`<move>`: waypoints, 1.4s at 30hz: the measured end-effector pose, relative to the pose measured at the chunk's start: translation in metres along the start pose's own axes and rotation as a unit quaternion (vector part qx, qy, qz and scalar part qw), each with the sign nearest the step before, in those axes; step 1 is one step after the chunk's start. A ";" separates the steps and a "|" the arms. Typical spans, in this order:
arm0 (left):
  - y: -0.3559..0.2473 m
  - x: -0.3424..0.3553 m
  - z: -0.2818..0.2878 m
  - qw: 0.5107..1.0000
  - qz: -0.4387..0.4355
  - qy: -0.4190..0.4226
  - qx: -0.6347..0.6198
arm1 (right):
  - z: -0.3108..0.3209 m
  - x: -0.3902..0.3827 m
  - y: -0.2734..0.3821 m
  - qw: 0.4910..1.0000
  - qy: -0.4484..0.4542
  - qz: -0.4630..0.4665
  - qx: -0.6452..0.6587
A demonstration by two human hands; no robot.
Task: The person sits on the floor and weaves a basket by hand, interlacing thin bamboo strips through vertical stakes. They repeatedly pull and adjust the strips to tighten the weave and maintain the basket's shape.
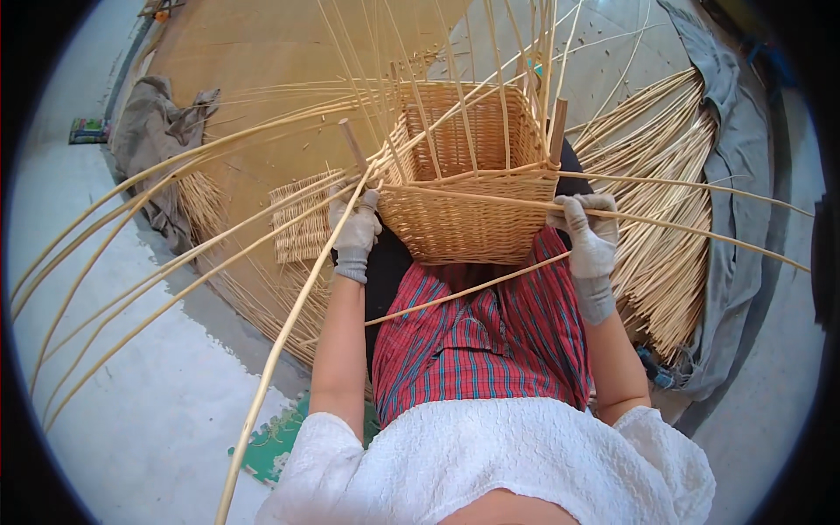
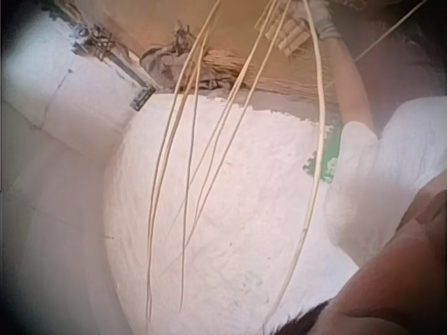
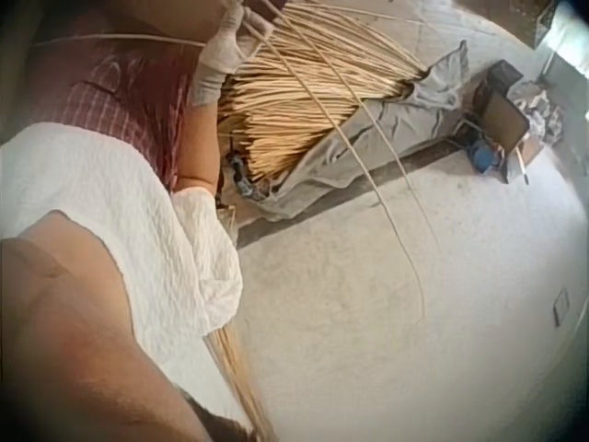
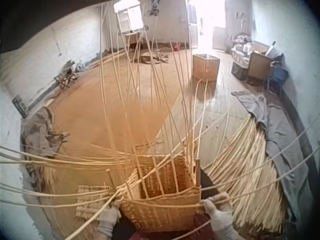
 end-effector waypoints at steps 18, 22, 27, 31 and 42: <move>0.012 0.023 0.005 0.995 -0.068 -0.039 -0.054 | -0.018 -0.003 0.026 0.994 0.094 -0.013 -0.051; 0.010 0.025 0.010 0.999 -0.029 -0.030 0.031 | -0.010 0.009 0.005 0.994 0.095 -0.053 -0.016; 0.018 0.020 0.012 0.993 -0.111 -0.027 0.020 | -0.006 0.028 0.017 0.984 0.163 -0.049 -0.057; 0.002 -0.004 0.000 0.996 -0.079 -0.024 -0.030 | -0.002 0.053 0.018 0.978 0.154 -0.118 -0.073; 0.011 -0.037 -0.020 0.971 -0.170 -0.166 0.035 | 0.001 0.064 0.013 0.980 0.133 -0.140 -0.056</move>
Point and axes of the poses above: each hand's wrist, its own x-axis towards the middle knuckle, its own z-axis out of the back of the hand, y = z × x, the point moved 3 cm from there along x, towards the middle knuckle, and after that the axes turned 8 degrees about y, right-handed, at the moved point
